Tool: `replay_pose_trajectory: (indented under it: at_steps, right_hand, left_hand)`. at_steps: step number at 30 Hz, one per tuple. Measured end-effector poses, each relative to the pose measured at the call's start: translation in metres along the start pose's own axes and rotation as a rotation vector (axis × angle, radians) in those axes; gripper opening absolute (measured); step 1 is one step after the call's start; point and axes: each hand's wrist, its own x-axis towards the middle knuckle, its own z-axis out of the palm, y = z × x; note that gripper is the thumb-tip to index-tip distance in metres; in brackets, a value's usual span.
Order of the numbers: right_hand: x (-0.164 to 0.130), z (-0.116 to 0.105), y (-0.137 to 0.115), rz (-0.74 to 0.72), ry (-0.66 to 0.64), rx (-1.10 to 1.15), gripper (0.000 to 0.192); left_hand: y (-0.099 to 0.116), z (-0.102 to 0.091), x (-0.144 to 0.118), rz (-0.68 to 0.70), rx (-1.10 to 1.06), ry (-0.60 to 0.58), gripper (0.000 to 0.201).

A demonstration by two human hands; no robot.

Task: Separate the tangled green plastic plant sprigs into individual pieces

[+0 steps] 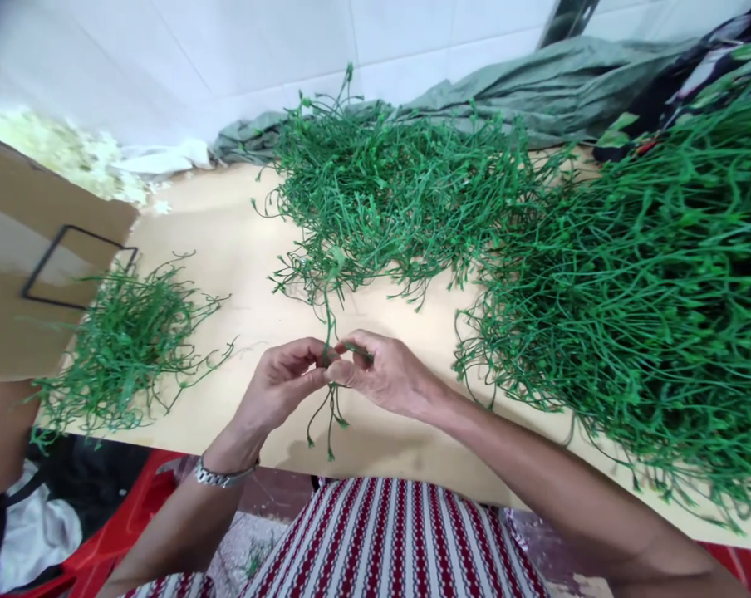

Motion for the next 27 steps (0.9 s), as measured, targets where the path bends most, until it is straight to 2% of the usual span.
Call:
replay_pose_trajectory:
  at_steps: [3, 5, 9, 14, 18, 23, 27]
  right_hand:
    - [0.001, 0.010, -0.002, -0.068, 0.025, -0.127, 0.044]
    - [0.001, 0.014, -0.003, -0.065, 0.039, -0.194, 0.042]
    - [0.001, 0.016, -0.001, -0.033, 0.026, -0.222, 0.033]
    - [0.000, 0.009, 0.004, -0.001, -0.109, -0.059, 0.017]
    - [0.000, 0.009, 0.007, 0.061, -0.154, 0.172, 0.021]
    - [0.001, 0.017, 0.010, 0.151, -0.126, 0.308, 0.030]
    - [0.000, 0.018, 0.010, 0.072, -0.101, 0.262, 0.017]
  left_hand:
    - [-0.001, 0.005, -0.002, 0.020, 0.044, 0.088, 0.007]
    - [-0.001, 0.007, -0.003, 0.016, 0.074, 0.130, 0.012]
    - [0.000, 0.007, -0.003, -0.014, 0.095, 0.120, 0.015]
    - [-0.001, -0.001, -0.003, -0.051, 0.078, 0.027, 0.008]
    - [0.000, -0.005, -0.005, -0.090, -0.001, -0.014, 0.004]
    - [0.001, -0.001, -0.008, -0.097, -0.024, -0.008, 0.006]
    - [0.000, 0.002, -0.007, -0.058, 0.034, 0.035, 0.007]
